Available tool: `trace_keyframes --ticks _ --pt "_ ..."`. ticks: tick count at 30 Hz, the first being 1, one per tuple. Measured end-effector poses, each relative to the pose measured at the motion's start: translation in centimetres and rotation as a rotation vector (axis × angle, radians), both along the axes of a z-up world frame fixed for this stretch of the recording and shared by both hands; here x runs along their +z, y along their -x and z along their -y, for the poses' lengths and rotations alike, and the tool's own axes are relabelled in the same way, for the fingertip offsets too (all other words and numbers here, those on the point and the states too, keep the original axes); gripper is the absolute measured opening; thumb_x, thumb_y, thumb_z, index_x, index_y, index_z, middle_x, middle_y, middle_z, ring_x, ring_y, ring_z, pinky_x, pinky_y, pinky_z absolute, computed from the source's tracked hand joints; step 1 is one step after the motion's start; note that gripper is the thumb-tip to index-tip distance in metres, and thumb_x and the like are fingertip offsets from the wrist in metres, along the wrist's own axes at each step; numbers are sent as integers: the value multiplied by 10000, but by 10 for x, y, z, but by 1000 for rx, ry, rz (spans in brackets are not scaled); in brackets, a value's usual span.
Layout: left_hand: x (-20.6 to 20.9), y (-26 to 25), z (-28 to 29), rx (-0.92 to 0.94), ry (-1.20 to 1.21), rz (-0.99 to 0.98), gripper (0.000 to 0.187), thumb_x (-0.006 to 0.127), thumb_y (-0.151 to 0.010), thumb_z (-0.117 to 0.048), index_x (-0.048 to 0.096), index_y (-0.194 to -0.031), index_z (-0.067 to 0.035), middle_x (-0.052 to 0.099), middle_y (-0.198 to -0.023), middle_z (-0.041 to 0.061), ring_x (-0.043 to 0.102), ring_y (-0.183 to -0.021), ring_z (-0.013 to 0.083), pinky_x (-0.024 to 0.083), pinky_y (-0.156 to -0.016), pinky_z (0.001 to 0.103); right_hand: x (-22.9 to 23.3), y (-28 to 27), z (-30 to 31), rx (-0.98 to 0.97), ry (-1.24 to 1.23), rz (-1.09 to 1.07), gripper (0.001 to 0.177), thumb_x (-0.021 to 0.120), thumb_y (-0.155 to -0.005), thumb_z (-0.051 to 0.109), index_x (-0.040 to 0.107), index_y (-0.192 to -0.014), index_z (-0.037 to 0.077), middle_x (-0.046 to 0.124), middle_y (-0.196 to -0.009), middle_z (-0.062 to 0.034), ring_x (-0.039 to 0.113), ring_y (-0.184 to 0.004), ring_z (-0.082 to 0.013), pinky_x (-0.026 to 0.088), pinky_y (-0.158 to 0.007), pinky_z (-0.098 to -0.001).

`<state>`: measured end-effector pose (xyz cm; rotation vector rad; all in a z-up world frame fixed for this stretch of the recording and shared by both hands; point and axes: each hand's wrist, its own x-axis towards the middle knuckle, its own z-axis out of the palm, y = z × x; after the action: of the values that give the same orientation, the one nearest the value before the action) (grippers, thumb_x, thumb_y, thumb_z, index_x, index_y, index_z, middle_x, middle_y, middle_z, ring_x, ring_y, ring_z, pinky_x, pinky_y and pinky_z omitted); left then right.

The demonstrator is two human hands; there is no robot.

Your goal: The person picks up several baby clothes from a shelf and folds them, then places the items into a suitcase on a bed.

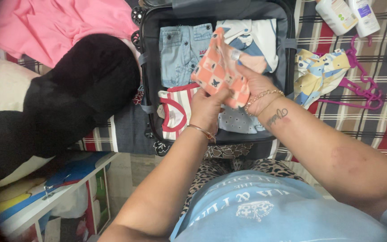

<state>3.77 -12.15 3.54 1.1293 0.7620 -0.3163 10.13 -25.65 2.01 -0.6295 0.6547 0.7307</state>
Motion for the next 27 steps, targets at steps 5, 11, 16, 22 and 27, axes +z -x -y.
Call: trace_keyframes --ticks 5,11,16,22,27 --pt "-32 -12 8 -165 5 87 349 802 -819 -228 676 -1065 -16 724 -919 21 648 -777 117 487 -663 285 -1 -43 41 -4 419 291 400 680 -986 235 590 -1324 41 704 -1255 -118 732 -1077 -272 657 -819 -440" --pt "-26 -23 11 -495 -903 239 552 763 -825 -248 610 -1328 -79 657 -1266 121 634 -1190 290 516 -1019 402 -6 -73 62 509 1607 1012 884 791 -924 187 250 -1573 -72 469 -1434 -340 481 -1309 -476 438 -1100 -535" --pt "-9 -39 20 -920 -1179 456 883 745 -789 -259 356 -1580 -205 279 -1672 98 268 -1543 295 286 -1215 484 4 -29 45 723 1909 1432 890 721 -956 205 246 -1692 43 174 -1723 -264 102 -1598 -431 151 -1292 -564" --pt "-13 -65 14 -1344 -1069 258 937 753 -809 -371 230 -1582 -288 106 -1697 9 60 -1560 261 142 -1229 536 -27 -32 52 971 1706 1372 759 666 -922 290 383 -1615 169 160 -1715 -201 80 -1578 -381 117 -1224 -600" --pt "-21 -70 9 -1065 -1019 336 641 720 -830 -331 531 -1435 -240 426 -1598 41 311 -1500 306 313 -1155 500 -27 -39 80 681 1782 1384 506 696 -966 242 577 -1455 193 464 -1579 -96 345 -1529 -291 231 -1261 -561"
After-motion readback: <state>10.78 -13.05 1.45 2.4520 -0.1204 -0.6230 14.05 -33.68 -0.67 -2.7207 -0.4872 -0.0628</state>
